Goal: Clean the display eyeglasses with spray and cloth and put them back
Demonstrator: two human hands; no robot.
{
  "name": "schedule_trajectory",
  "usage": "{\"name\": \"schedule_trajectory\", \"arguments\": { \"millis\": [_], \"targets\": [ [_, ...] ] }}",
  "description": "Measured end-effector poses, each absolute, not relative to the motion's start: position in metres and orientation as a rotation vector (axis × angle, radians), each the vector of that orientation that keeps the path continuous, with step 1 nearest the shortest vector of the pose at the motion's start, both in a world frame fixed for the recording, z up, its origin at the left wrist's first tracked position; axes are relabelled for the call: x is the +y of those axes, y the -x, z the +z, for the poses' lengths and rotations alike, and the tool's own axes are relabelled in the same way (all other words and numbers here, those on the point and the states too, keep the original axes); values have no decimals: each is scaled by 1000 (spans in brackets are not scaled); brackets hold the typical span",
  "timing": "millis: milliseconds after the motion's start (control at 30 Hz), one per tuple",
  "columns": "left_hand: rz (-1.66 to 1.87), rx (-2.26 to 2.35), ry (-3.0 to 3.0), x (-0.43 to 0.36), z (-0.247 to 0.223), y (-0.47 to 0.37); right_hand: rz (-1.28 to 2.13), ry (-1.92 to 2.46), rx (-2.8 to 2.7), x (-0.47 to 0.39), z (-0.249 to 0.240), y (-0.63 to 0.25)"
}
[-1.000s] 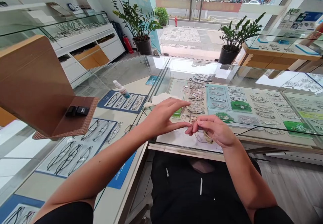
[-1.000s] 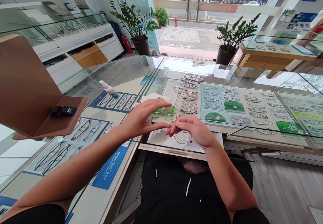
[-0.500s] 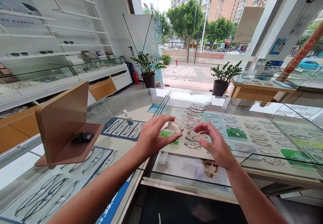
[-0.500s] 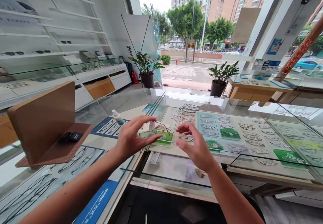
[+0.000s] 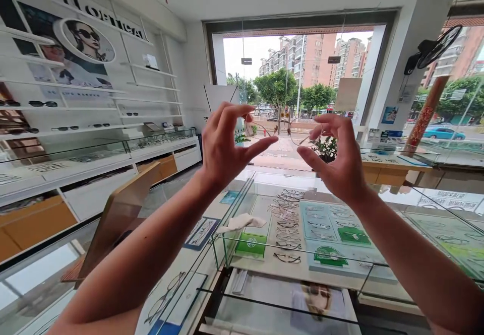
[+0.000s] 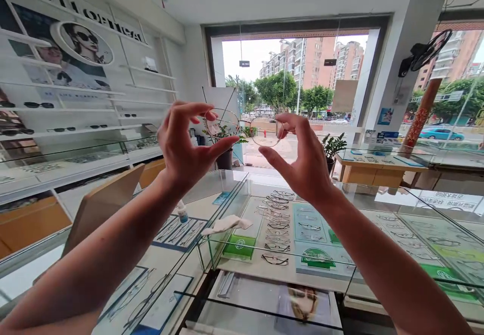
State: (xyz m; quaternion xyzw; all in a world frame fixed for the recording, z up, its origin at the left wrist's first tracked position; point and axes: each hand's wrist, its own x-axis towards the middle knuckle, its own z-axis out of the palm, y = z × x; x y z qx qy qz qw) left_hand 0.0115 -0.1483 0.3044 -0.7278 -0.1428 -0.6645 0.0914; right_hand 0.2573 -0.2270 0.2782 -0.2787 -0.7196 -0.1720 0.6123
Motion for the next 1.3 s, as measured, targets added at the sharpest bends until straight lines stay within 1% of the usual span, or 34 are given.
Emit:
{"name": "schedule_trajectory", "arguments": {
  "millis": [233, 433, 567, 733, 1000, 1300],
  "targets": [
    [-1920, -378, 2026, -159, 337, -27, -630, 588, -1633, -242, 309, -274],
    [-1923, -282, 1960, -164, 342, -39, -712, 593, -1615, -252, 319, -283],
    [-1924, -314, 1906, -166, 344, -46, -752, 584, -1618, -258, 325, -284],
    [-1937, -288, 1885, -168, 348, -51, -764, 624, -1590, -262, 328, -285],
    [-1983, -178, 2028, -181, 345, -57, -710, 579, -1604, -263, 325, -295],
    [-1934, -245, 1822, -195, 343, -61, -763, 517, -1616, -256, 320, -299]
  ]
}}
